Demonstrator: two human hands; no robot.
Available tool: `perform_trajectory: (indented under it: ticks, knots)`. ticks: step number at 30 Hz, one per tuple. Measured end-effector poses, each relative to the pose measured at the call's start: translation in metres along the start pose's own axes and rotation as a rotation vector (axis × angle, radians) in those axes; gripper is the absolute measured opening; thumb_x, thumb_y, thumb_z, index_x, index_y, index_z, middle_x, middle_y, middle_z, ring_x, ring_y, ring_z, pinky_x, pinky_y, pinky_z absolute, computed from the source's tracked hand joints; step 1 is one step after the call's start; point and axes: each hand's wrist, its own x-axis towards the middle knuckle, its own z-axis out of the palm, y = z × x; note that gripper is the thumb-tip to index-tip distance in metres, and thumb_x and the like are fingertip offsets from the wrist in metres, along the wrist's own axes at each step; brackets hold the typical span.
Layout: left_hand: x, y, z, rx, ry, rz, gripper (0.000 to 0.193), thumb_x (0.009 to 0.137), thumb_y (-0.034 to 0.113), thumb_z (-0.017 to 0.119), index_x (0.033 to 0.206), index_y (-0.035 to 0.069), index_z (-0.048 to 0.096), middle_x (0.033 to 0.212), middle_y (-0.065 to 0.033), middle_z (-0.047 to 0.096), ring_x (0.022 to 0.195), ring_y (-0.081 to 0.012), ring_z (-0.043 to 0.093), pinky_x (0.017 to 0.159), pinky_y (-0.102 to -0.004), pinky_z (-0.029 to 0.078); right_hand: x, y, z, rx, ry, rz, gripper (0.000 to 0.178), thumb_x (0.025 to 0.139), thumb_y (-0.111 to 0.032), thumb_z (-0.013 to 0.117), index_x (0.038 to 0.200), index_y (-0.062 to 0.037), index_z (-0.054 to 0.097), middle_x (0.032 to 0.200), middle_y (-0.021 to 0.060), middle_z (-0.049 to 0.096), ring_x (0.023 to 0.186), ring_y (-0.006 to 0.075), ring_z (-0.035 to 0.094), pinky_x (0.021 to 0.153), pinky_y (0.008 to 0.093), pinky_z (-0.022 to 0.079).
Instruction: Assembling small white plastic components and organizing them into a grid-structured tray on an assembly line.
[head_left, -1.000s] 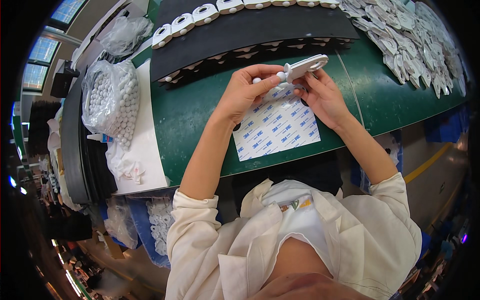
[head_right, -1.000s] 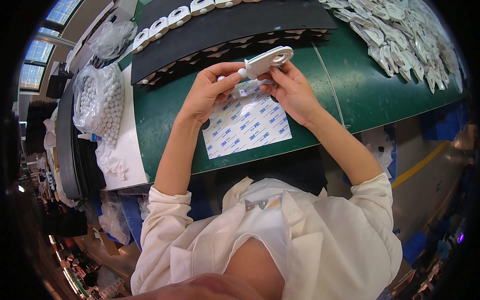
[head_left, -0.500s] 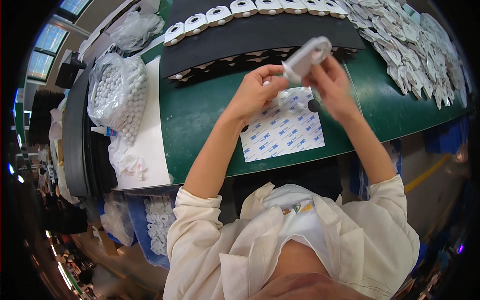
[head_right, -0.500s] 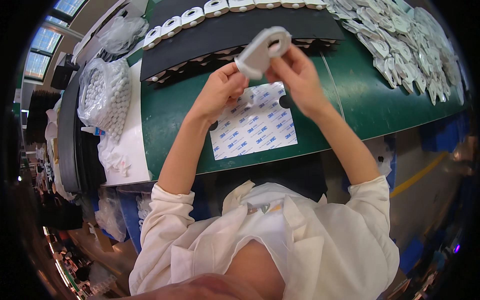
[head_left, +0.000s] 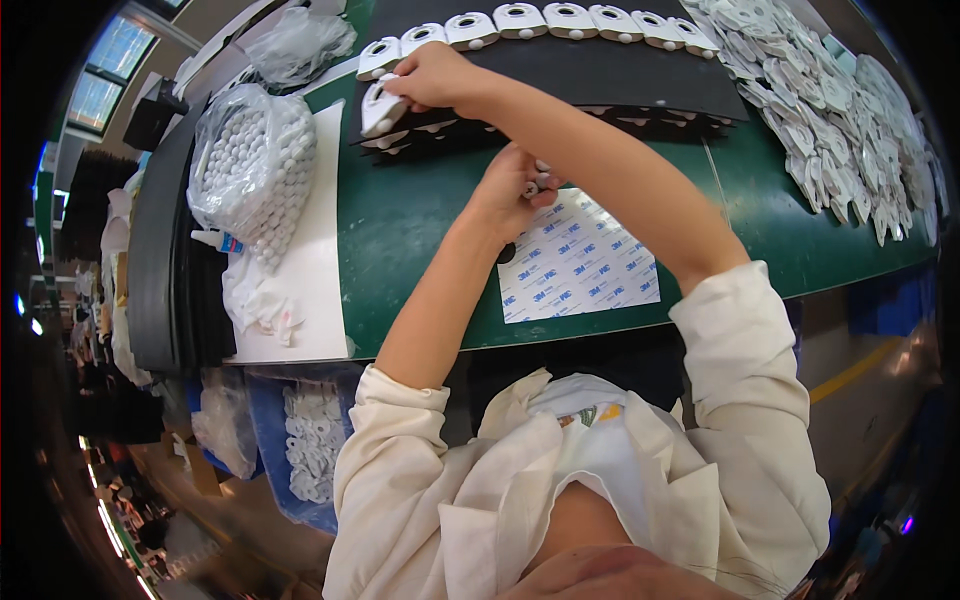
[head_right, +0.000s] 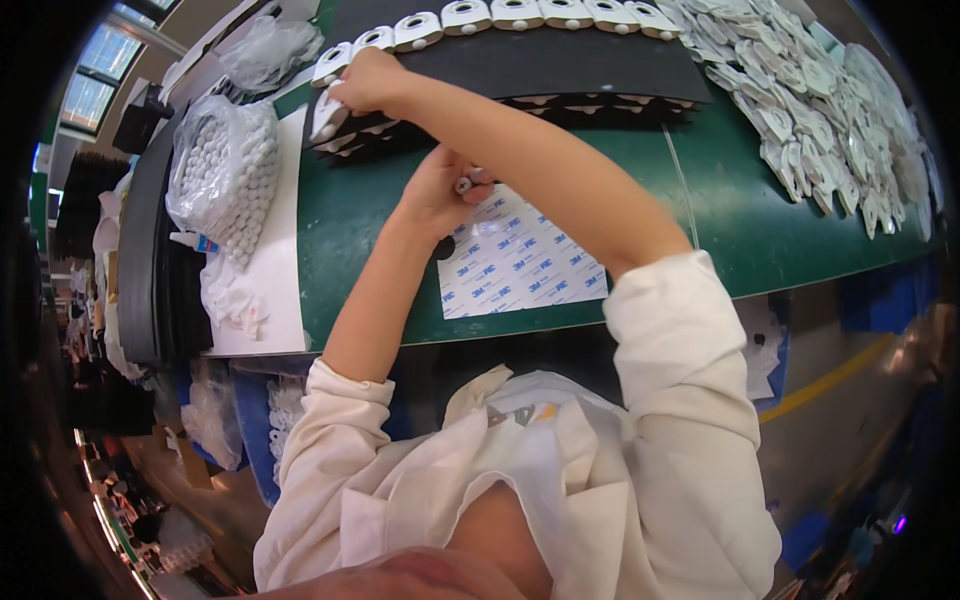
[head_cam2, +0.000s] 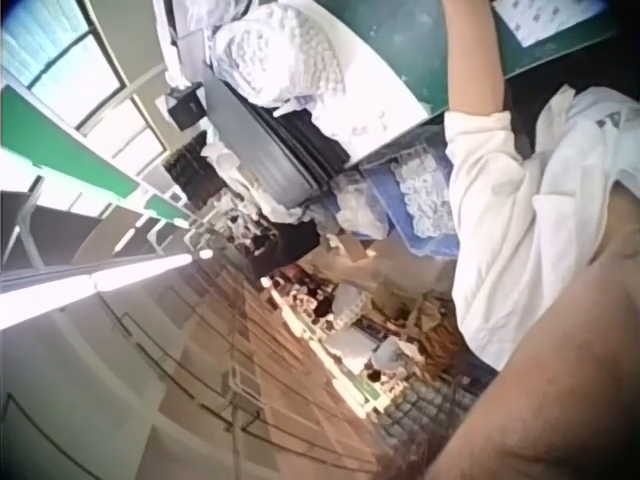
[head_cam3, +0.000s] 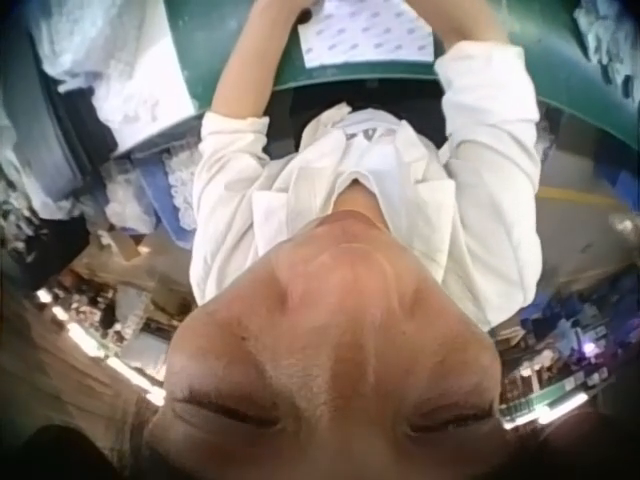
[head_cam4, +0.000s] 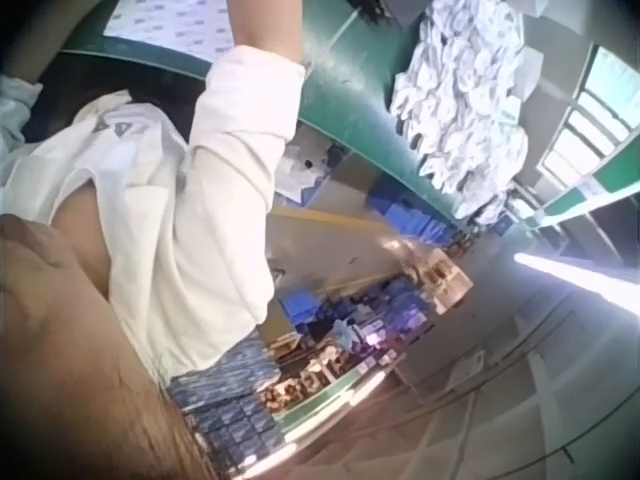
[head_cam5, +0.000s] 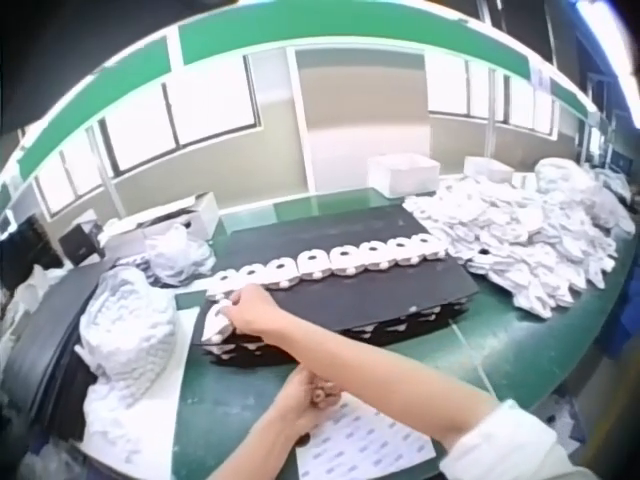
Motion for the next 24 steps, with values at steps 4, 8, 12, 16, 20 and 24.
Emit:
perform_trajectory:
  ticks: [4,8,12,16,20,24]
  knots:
    - [-0.002,0.004,-0.006,-0.095,0.037,0.026,0.014,0.087,0.016,0.049,0.097,0.006,0.048,0.078,-0.0036,0.051,0.058,-0.008,0.04,0.04,-0.0174,0.026,-0.008,-0.006,-0.009,-0.067,0.023,0.006,0.041,0.077,-0.018,0.066,0.107,0.0093,0.056,0.076,0.0112,0.063,0.061,0.0144,0.061,0.058,0.0239,0.051]
    - [0.002,0.005,-0.011,-0.069,-0.045,0.049,0.026,0.086,0.008,0.048,0.11,0.001,0.043,0.089,-0.0077,0.051,0.057,-0.0089,0.04,0.038,-0.0189,0.027,-0.038,0.012,-0.057,-0.318,0.207,-0.468,0.04,0.079,-0.024,0.065,0.11,-0.0005,0.057,0.093,0.0116,0.063,0.073,0.0159,0.062,0.066,0.0272,0.05]
    - [0.0,0.006,-0.009,-0.028,-0.014,0.06,0.021,0.09,0.017,0.049,0.105,0.002,0.045,0.082,-0.0067,0.052,0.054,-0.0073,0.038,0.038,-0.0184,0.025,-0.118,-0.001,-0.146,-0.399,0.515,-0.365,0.026,0.082,-0.011,0.055,0.106,-0.001,0.056,0.091,0.0095,0.062,0.079,0.0152,0.058,0.072,0.0256,0.047]
    - [0.002,0.004,-0.001,0.046,-0.003,0.076,0.029,0.09,0.032,0.052,0.098,0.005,0.048,0.066,-0.0018,0.049,0.05,-0.0048,0.034,0.038,-0.0176,0.023,-0.184,0.082,-0.265,-0.694,0.922,-0.275,0.025,0.084,-0.015,0.057,0.107,-0.0031,0.059,0.096,0.0107,0.064,0.082,0.0186,0.061,0.071,0.028,0.047]
    - [0.002,0.002,0.003,0.105,-0.005,0.072,0.034,0.088,0.037,0.054,0.095,0.004,0.051,0.06,0.0012,0.045,0.049,-0.0037,0.032,0.039,-0.0171,0.023,-0.245,0.126,-0.298,-1.397,0.87,-0.102,0.03,0.082,-0.008,0.055,0.112,-0.003,0.055,0.098,0.0144,0.06,0.093,0.0294,0.054,0.08,0.0353,0.044]
    - [0.002,0.002,0.0,0.11,-0.012,0.06,0.037,0.087,0.038,0.056,0.098,0.003,0.054,0.058,0.0034,0.04,0.05,-0.0026,0.031,0.039,-0.0164,0.023,-0.268,0.136,-0.285,-1.412,0.804,-0.107,0.035,0.079,-0.006,0.056,0.114,-0.0033,0.052,0.099,0.0154,0.058,0.097,0.0344,0.048,0.084,0.0393,0.041]
